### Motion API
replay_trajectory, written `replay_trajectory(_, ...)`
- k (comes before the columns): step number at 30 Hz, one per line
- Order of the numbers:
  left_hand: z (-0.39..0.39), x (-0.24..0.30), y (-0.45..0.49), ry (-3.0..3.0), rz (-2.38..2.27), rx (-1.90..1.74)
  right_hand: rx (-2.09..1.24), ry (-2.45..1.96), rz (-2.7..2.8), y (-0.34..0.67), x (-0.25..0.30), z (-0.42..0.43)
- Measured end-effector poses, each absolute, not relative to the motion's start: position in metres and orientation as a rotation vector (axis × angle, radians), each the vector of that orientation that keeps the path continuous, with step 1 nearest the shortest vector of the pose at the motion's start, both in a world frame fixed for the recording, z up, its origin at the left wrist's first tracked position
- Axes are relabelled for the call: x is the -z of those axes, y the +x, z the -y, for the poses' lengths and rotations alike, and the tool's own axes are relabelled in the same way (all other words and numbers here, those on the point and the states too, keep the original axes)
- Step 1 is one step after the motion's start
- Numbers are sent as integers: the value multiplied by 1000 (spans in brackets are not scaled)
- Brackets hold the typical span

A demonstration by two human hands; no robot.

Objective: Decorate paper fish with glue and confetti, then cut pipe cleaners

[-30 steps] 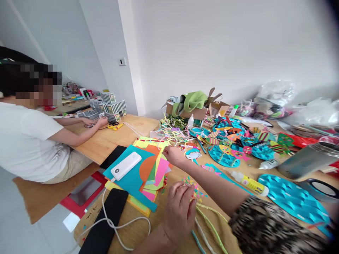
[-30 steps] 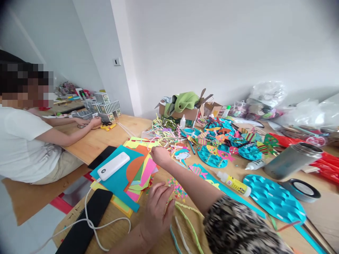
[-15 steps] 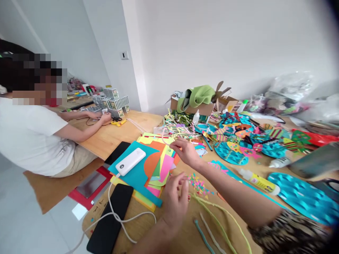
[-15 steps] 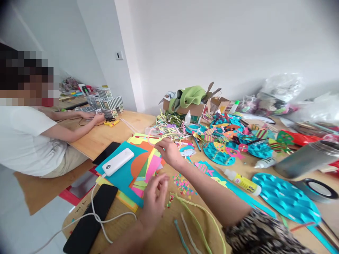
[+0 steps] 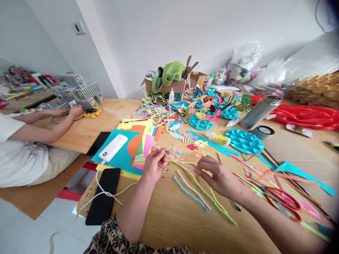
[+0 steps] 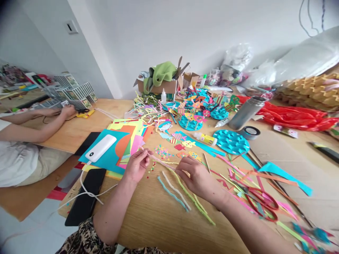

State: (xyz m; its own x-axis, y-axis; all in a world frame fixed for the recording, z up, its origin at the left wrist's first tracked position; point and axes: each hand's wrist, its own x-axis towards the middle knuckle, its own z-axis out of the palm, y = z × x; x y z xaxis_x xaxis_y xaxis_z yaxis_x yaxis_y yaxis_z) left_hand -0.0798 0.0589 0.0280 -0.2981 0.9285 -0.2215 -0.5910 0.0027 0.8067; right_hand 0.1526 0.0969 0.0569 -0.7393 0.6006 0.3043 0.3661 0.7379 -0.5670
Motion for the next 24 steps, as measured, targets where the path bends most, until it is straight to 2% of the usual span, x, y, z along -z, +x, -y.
replay_trajectory(4, -60, -24, -75, 448, -1021, -1538, -816, -1068, 2318, 175, -45, -77)
replay_trajectory(9, -60, -18, -69, 472, -1034, -1488, -882, -1255, 2155, 181, -36, -63)
replay_trajectory(16, -59, -15, -69, 588, -1096, -1465, -990, -1338, 1897, 181, -32, -53)
replay_trajectory(21, -56, -21, -72, 723, -1126, -1369, -1211, -1338, 1741, 192, -32, -51)
replay_trajectory(24, -54, -26, -73, 782, -1105, -1277, -1193, -1334, 1680, 199, -35, -52)
